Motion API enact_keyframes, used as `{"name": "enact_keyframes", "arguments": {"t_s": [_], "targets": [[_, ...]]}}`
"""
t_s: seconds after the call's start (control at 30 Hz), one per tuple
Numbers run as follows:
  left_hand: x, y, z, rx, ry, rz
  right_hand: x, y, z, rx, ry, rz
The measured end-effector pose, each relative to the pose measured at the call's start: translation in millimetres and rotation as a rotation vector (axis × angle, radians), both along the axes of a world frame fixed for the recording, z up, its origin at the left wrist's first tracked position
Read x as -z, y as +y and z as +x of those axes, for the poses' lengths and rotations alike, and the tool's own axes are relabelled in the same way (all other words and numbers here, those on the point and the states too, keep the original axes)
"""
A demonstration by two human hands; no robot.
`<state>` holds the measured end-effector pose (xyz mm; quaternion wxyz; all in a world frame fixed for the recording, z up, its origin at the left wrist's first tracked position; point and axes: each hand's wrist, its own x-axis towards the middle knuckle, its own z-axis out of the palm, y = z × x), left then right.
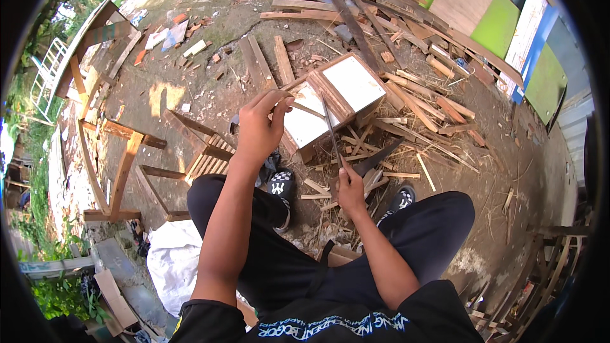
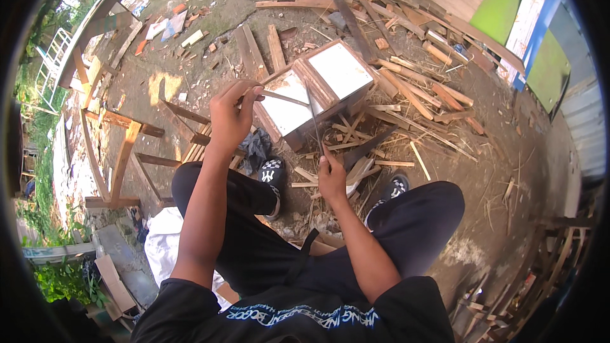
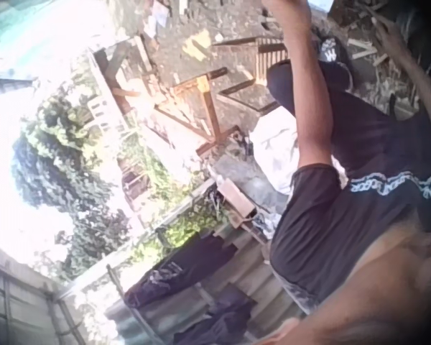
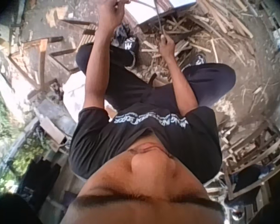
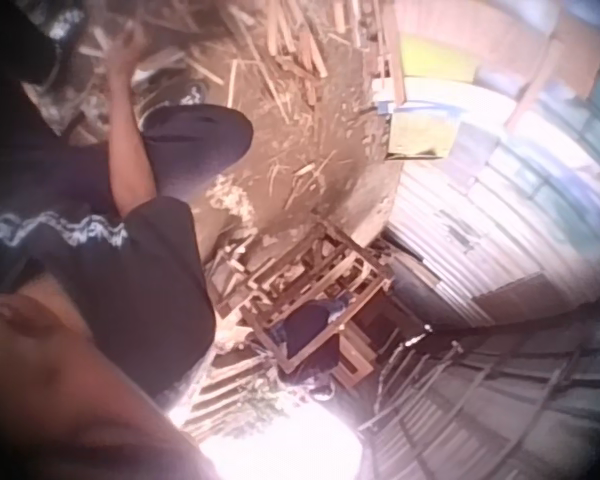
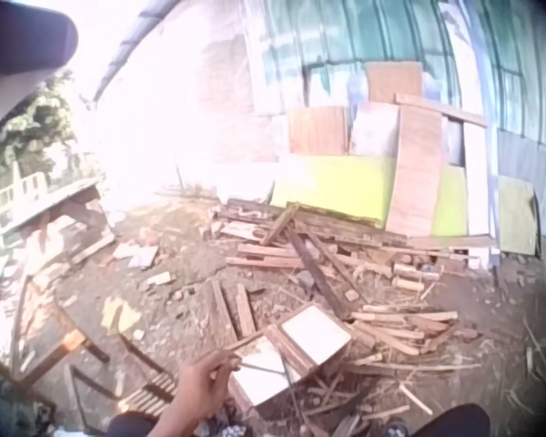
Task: The person sits on the ground and uses a hand saw to cut thin wooden slats to size. They then fit the slats into the frame of a wooden chair and secure them with a hammer.
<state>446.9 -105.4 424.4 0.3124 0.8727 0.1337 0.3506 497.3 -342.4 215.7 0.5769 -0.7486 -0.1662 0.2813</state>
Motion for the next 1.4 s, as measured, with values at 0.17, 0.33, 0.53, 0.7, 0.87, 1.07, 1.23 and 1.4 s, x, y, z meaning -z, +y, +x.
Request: {"name": "enact_keyframes", "arguments": {"t_s": [0.17, 0.33, 0.53, 0.7, 0.87, 1.07, 1.23, 1.4], "targets": [[-0.9, -3.7, -1.0, -0.03, -0.051, -0.059, -4.3, 6.1, -2.0, -0.017, 0.212, 0.089], [0.4, -0.1, -2.0, -0.063, -0.013, -0.032, -58.7, 9.1, -5.5, 0.005, 0.295, 0.109], [9.3, 2.8, 3.4, -0.129, 0.008, -0.036, -49.6, 11.3, -6.2, -0.016, -0.016, 0.115], [4.5, -3.9, 9.4, -0.094, -0.059, -0.027, -67.8, 29.1, -16.6, -0.003, -0.136, 0.155], [9.7, 0.7, 7.7, -0.084, -0.061, -0.085, -108.7, 38.3, -19.0, -0.042, -0.191, 0.251], [12.7, 6.1, 11.0, -0.11, -0.094, -0.23, -99.8, 47.7, -15.9, -0.009, -0.179, 0.243], [14.7, 4.7, 9.6, -0.116, -0.155, -0.185, -102.2, 50.9, -23.1, -0.051, -0.231, 0.334], [14.6, 8.4, 11.4, -0.212, -0.17, -0.255, -92.8, 53.0, -23.4, -0.051, -0.237, 0.283]]}}
